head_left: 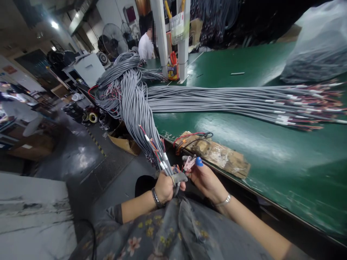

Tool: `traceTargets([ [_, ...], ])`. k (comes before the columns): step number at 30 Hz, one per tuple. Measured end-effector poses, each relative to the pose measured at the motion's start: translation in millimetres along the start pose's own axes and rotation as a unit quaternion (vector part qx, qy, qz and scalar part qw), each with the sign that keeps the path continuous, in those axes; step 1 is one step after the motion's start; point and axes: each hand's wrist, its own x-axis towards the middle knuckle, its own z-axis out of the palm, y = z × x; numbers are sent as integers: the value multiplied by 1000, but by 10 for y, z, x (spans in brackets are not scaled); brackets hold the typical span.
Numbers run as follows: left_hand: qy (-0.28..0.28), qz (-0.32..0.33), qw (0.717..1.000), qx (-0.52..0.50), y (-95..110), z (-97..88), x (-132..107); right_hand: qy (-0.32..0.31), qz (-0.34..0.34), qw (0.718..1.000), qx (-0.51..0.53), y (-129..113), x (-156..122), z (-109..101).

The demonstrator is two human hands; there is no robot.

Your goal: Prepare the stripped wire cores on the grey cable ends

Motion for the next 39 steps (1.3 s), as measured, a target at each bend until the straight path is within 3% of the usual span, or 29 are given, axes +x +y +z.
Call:
traceTargets([
  [7,-2,-13,1000,19,9,3,8,18,-19,1000,5,21,19,28],
  [15,-2,-12,1000,16,-2,-65,-52,-11,59,998,29,3,-39,-63],
  [21,-6,13,1000,18,-58,-117,-64,-59,96,993,-43,24,-232,-120],
  [28,-16,26,999,27,-42,-87,-77,-56,58,993,-86,54,-304,-31],
  [34,-26,26,998,47,-69,-129,-69,-10,33,992,-122,36,-264,54],
  [39,-36,28,998,31,-85,-169,-54,-29,68,995,-74,48,-260,42],
])
